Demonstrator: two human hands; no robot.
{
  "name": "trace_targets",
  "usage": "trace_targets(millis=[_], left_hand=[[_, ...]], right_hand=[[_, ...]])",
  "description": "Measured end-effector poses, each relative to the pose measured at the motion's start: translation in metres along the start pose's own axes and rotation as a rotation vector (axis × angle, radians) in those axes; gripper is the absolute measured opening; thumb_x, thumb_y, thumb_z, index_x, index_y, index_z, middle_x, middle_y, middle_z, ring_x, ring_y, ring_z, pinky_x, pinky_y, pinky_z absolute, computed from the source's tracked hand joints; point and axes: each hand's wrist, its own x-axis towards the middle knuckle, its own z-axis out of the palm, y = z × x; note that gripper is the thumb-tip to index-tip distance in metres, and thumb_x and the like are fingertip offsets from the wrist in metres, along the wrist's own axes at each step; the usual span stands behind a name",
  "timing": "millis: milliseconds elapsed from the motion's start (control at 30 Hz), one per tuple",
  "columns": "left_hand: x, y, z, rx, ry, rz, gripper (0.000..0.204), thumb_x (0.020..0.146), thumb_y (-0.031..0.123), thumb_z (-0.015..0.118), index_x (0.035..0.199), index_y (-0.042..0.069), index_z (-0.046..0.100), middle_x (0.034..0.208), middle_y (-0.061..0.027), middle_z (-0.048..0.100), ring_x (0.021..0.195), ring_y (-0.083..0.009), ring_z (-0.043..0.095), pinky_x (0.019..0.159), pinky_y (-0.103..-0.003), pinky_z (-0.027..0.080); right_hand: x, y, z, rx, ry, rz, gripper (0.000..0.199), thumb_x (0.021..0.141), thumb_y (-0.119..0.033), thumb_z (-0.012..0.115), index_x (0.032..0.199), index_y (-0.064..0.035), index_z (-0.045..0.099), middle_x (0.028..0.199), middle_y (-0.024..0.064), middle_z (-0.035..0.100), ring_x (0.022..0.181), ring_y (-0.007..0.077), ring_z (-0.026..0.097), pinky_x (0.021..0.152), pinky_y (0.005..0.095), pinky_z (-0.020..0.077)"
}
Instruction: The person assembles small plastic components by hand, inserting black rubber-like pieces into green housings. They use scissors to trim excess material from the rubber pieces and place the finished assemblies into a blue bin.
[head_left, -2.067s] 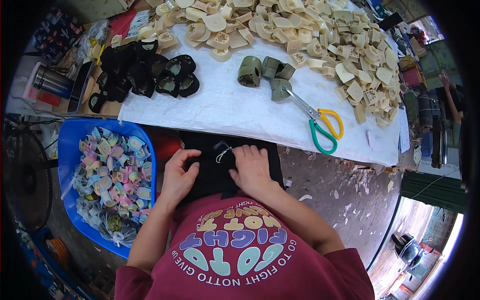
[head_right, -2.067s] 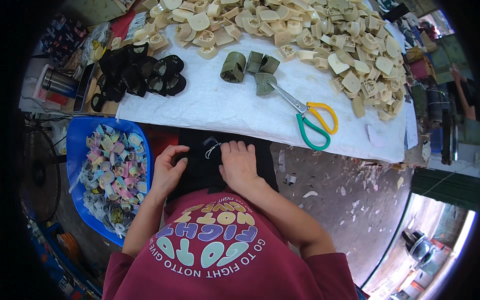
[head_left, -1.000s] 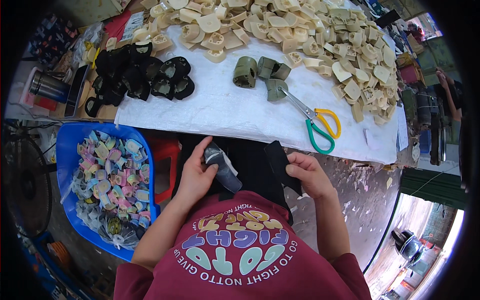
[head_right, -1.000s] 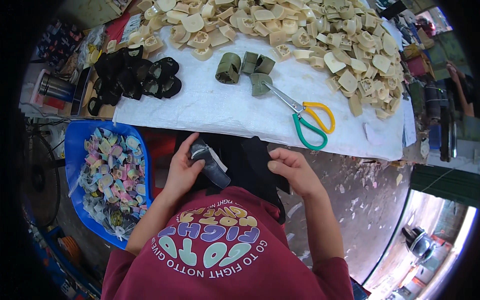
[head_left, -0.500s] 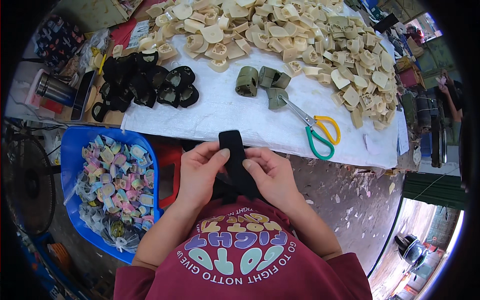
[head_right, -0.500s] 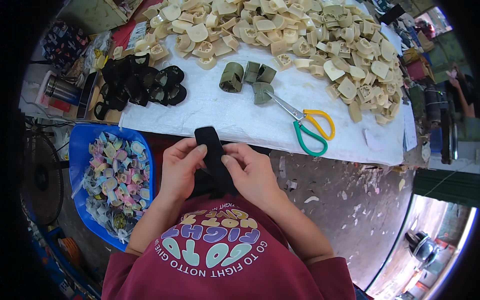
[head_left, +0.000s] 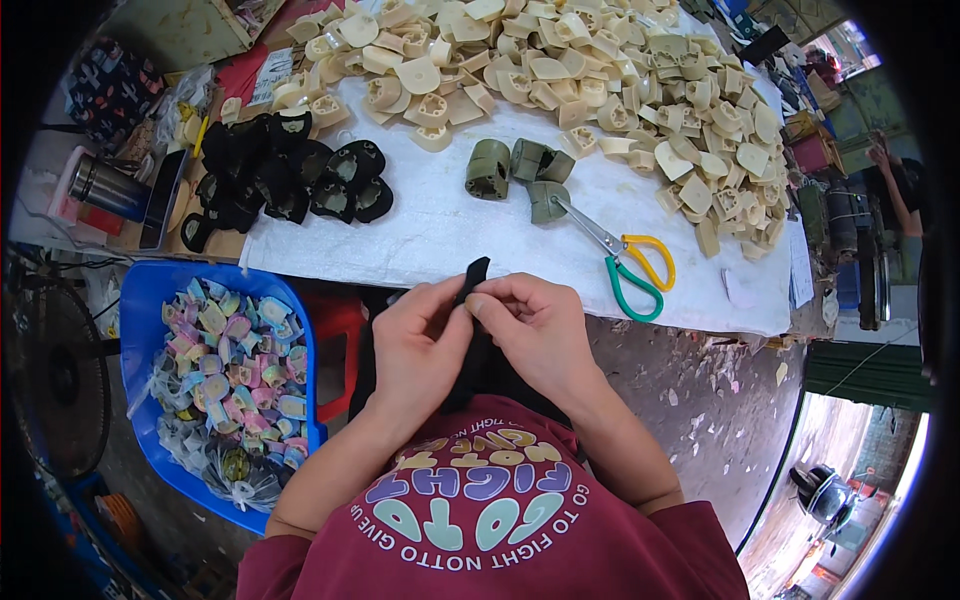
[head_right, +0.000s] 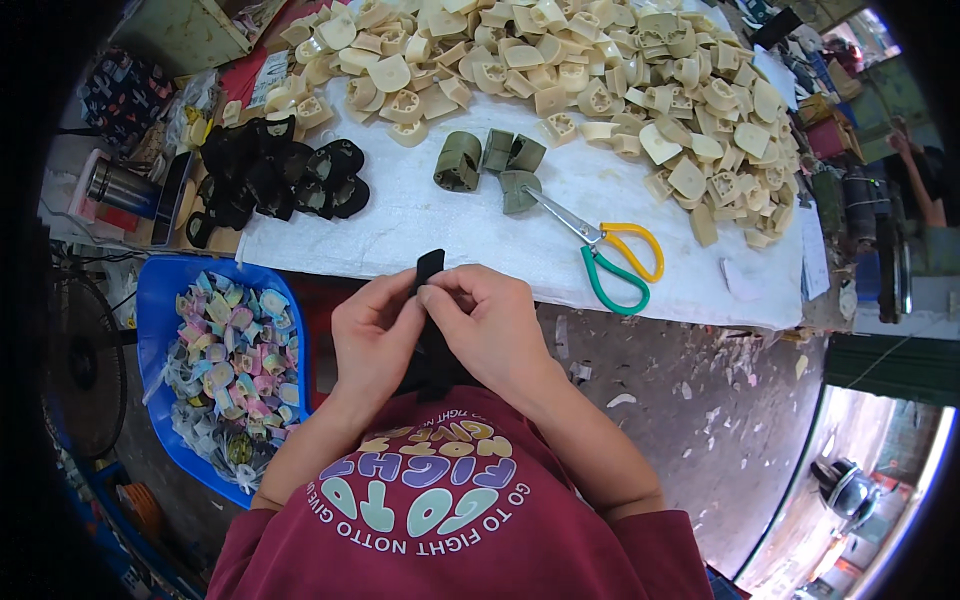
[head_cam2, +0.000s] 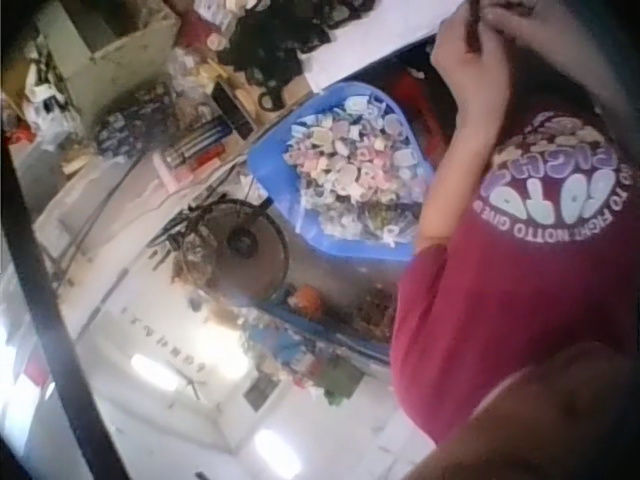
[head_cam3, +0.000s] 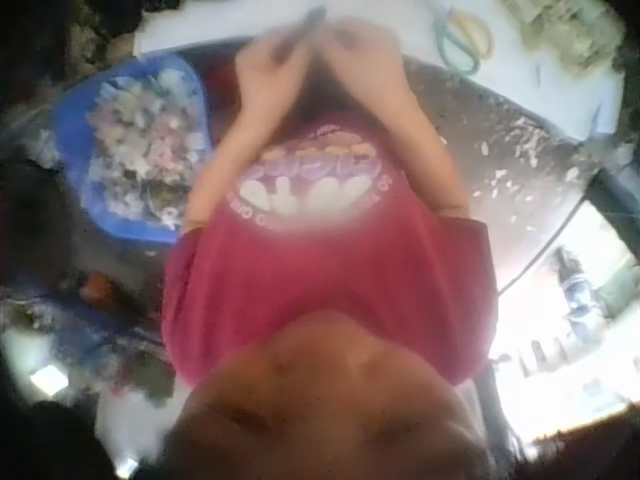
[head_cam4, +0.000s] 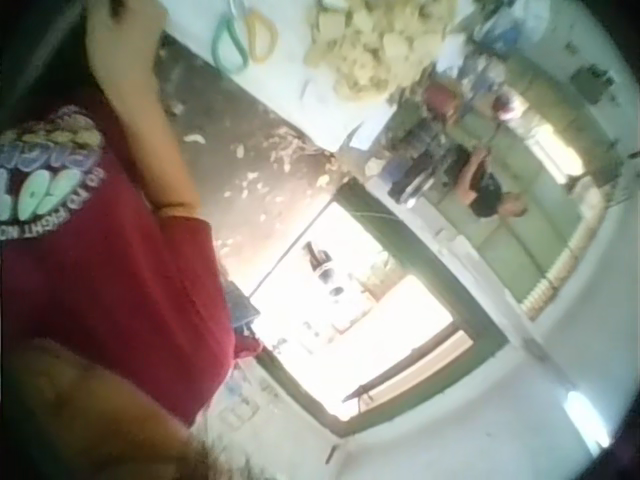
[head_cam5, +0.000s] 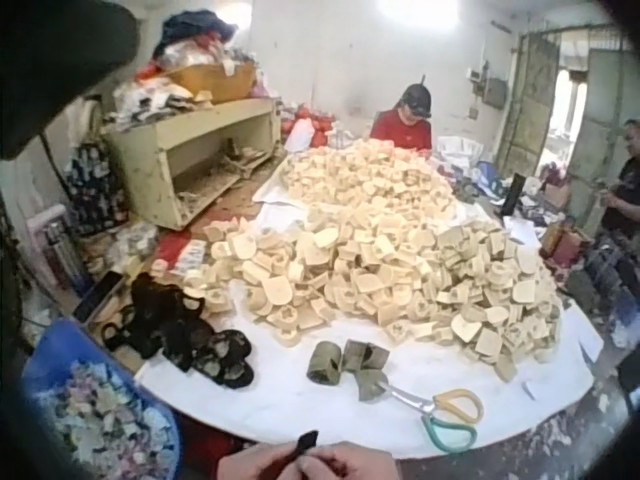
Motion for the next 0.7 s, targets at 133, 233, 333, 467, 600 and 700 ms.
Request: trace_targets(millis=[133,233,333,467,600,700], left_hand=[[0.002,0.018,-0.001,0.276,-0.023,0.202,0.027,0.082,-0.004,0.061,0.109,-0.002,0.064,0.074,-0.0067,0.059,0.064,-0.0114,0.057,0.056,-0.024,0.044],[0.003,0.020,0.000,0.324,-0.012,0.241,0.026,0.080,-0.003,0.062,0.107,-0.003,0.064,0.070,-0.0097,0.057,0.060,-0.0153,0.056,0.055,-0.026,0.043],[0.004,0.018,0.000,0.304,-0.018,0.240,0.022,0.080,-0.002,0.062,0.102,-0.004,0.064,0.072,-0.0131,0.059,0.059,-0.0228,0.058,0.053,-0.031,0.045],[0.004,0.017,0.000,0.255,-0.036,0.214,0.018,0.081,-0.001,0.061,0.098,-0.004,0.065,0.072,-0.0144,0.060,0.058,-0.0259,0.060,0.052,-0.033,0.046],[0.002,0.016,0.000,0.200,-0.055,0.159,0.022,0.080,-0.003,0.061,0.101,-0.003,0.066,0.072,-0.0102,0.060,0.060,-0.0181,0.057,0.055,-0.029,0.044],[0.002,0.017,0.001,0.317,-0.045,0.236,0.018,0.080,-0.001,0.061,0.098,-0.004,0.064,0.071,-0.0135,0.059,0.059,-0.0269,0.060,0.052,-0.035,0.046]], right_hand=[[0.003,-0.006,-0.004,0.004,-0.018,0.042,0.015,0.085,-0.009,0.064,0.091,0.0049,0.066,0.073,0.0058,0.066,0.064,0.0064,0.057,0.057,0.0223,0.0456],[0.006,0.000,-0.010,-0.041,-0.056,0.050,0.013,0.087,-0.009,0.063,0.090,0.0037,0.066,0.076,0.0036,0.066,0.064,0.0062,0.059,0.057,0.0201,0.0490],[0.005,-0.004,-0.014,0.043,-0.091,0.128,0.013,0.087,-0.008,0.062,0.089,0.0038,0.066,0.076,0.0046,0.066,0.065,0.0074,0.060,0.058,0.0212,0.0508],[0.004,-0.009,-0.017,0.075,-0.118,0.171,0.013,0.088,-0.009,0.061,0.089,0.0034,0.067,0.078,0.0050,0.066,0.067,0.0088,0.062,0.059,0.0223,0.0522],[0.004,-0.008,-0.020,0.059,-0.136,0.159,0.013,0.088,-0.008,0.061,0.089,0.0032,0.067,0.079,0.0054,0.066,0.069,0.0092,0.063,0.059,0.0227,0.0527],[0.003,-0.008,-0.022,0.019,-0.151,0.167,0.013,0.088,-0.008,0.060,0.089,0.0029,0.067,0.079,0.0052,0.066,0.069,0.0090,0.062,0.059,0.0227,0.0527]])
